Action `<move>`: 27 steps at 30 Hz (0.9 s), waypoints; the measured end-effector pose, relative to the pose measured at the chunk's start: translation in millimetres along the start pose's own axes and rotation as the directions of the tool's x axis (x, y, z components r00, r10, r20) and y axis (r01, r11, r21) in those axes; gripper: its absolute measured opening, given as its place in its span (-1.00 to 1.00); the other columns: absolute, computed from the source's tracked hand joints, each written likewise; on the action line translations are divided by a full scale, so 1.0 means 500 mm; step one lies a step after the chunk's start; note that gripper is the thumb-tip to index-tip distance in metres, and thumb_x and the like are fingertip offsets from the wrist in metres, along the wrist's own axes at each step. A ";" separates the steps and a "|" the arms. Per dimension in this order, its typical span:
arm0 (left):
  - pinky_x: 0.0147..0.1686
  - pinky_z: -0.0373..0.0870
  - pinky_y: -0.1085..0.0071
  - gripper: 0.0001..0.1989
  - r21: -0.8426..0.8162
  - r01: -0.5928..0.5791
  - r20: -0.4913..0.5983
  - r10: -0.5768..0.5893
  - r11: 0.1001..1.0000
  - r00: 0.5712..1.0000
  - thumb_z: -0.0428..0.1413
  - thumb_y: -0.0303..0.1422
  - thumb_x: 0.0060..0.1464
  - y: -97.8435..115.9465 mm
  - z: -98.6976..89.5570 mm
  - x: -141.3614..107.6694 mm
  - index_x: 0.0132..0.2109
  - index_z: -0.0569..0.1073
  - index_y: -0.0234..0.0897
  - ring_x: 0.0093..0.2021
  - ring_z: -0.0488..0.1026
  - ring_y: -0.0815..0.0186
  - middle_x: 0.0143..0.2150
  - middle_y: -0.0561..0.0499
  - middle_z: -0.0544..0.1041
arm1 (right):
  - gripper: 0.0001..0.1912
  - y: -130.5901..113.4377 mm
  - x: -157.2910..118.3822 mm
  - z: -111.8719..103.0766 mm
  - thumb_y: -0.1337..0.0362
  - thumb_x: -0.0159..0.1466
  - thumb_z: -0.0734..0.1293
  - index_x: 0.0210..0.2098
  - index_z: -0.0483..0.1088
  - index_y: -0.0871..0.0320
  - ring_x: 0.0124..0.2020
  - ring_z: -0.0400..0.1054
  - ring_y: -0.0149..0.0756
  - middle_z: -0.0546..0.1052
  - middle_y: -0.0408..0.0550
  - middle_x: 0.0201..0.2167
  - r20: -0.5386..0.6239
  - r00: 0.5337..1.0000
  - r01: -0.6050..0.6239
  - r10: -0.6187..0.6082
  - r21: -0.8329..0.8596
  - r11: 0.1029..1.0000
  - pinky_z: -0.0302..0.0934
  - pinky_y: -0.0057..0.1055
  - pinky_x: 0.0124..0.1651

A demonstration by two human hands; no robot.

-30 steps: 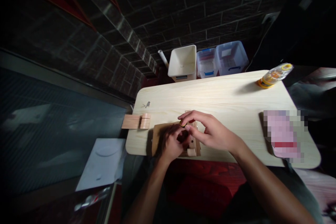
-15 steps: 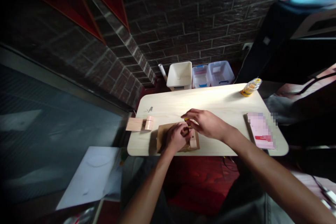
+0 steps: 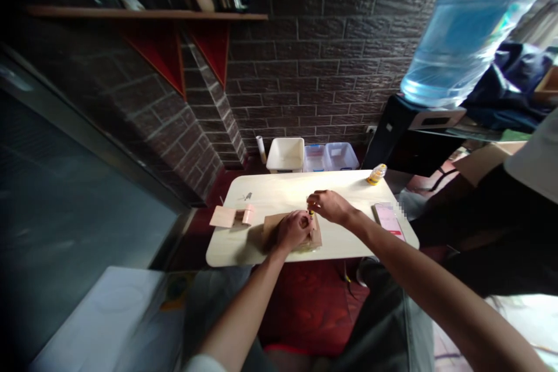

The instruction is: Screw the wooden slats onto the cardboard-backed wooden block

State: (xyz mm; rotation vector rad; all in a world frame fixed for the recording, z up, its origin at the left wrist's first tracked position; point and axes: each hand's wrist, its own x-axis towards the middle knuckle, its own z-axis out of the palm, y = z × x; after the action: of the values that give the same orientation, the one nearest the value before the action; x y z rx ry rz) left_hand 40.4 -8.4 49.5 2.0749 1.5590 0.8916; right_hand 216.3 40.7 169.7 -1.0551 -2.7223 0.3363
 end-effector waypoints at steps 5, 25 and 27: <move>-0.11 0.34 0.37 -0.94 -0.016 -0.023 -0.015 0.022 1.000 1.000 0.14 -0.34 0.15 0.009 -0.014 -0.006 -0.21 0.49 -0.17 -0.17 0.46 0.28 -0.21 0.03 0.55 | -0.80 -0.004 -0.004 -0.012 0.24 0.40 0.29 -0.16 0.53 0.19 -0.22 0.47 -0.25 0.60 0.04 -0.20 0.035 0.994 -0.097 0.101 -0.102 0.990 0.23 -0.40 -0.14; -0.14 0.37 0.32 -0.94 0.045 0.010 -0.048 -0.008 0.999 0.999 0.13 -0.40 0.09 0.012 0.012 0.007 -0.24 0.46 -0.16 -0.18 0.48 0.22 -0.21 -0.01 0.56 | -0.75 0.023 0.022 -0.021 0.10 0.41 0.28 -0.22 0.43 0.16 -0.23 0.53 -0.19 0.63 0.02 -0.24 0.086 0.991 -0.096 0.107 -0.121 0.988 0.23 -0.41 -0.23; -0.16 0.38 0.31 -0.96 0.061 0.004 -0.050 0.000 0.998 0.999 0.13 -0.39 0.10 0.011 0.014 0.007 -0.26 0.45 -0.15 -0.19 0.49 0.21 -0.23 0.00 0.56 | -0.74 0.018 0.017 -0.016 0.09 0.41 0.27 -0.19 0.42 0.16 -0.21 0.53 -0.18 0.62 0.04 -0.22 0.075 0.991 -0.106 0.115 -0.114 0.988 0.24 -0.40 -0.21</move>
State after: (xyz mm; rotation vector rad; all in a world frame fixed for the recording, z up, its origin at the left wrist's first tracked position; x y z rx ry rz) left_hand 50.0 -6.2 48.8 2.1077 1.6333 0.9130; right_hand 218.0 54.1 175.9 -1.2517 -2.7888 0.2544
